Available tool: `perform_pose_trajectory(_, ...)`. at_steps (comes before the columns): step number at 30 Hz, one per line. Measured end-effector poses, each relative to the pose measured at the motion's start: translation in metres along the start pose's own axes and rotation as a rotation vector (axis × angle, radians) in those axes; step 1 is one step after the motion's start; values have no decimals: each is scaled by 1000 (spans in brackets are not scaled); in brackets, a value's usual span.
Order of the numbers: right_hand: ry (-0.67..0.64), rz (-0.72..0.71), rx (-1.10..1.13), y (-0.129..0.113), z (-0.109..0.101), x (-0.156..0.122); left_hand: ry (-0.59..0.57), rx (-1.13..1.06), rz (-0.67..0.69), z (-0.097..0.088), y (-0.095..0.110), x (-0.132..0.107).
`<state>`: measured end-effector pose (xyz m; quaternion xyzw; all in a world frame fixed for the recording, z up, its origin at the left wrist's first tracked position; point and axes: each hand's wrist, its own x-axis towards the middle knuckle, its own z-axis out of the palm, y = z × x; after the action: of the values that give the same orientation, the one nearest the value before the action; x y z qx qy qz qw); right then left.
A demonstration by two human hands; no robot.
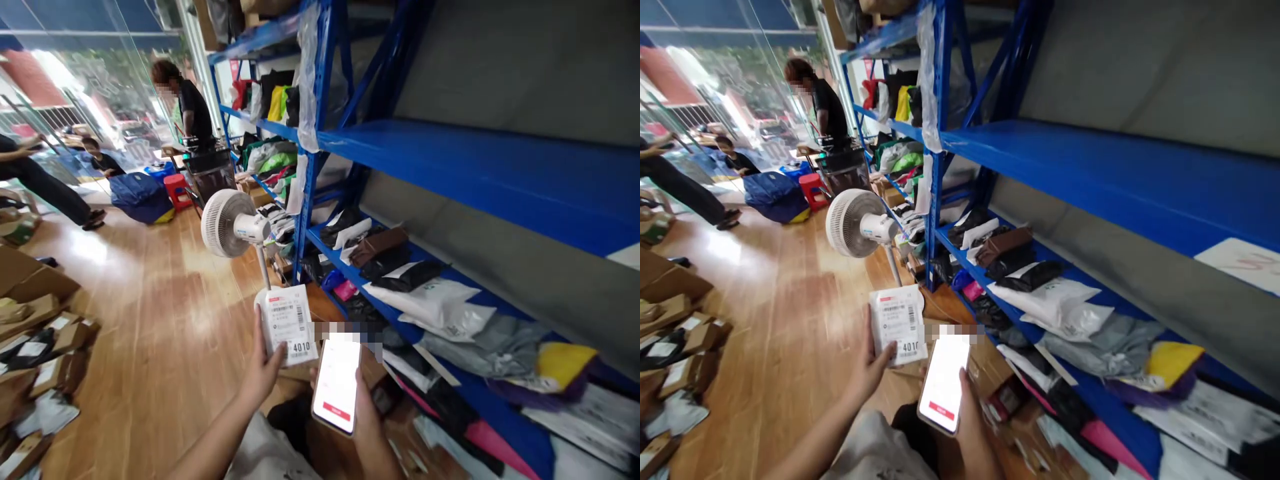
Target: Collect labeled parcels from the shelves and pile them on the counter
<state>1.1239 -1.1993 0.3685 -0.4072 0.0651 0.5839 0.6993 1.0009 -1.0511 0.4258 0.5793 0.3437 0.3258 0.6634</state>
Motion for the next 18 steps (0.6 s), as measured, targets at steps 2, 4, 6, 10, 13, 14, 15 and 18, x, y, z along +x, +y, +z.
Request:
perform_pose_trajectory(2, 67, 2, 56, 2, 25, -4, -16, 20, -10, -31, 11, -4)
perform_pose_trajectory(4, 133, -24, 48, 5, 44, -9, -12, 51, 7, -59, 19, -8)
perform_pose_trajectory(6, 126, -40, -7, 10, 62, -13, -8, 120, 72, -88, 23, -8)
perform_pose_trajectory(10, -117, -119, -60, 33, 106, -16, -35, 208, 158, -146, 27, 4)
perform_pose_trajectory(13, -305, -167, -35, 58, 147, -11, -85, 134, 100, -188, 31, 19)
perform_pose_trajectory(14, -333, -176, -42, 67, 160, -9, -92, 104, 81, -201, 32, 24)
perform_pose_trajectory(15, -344, -189, -56, 76, 172, -6, -87, 79, 67, -213, 33, 28)
perform_pose_trajectory(18, -348, -247, -120, 97, 200, 4, -59, 46, 45, -240, 35, 40)
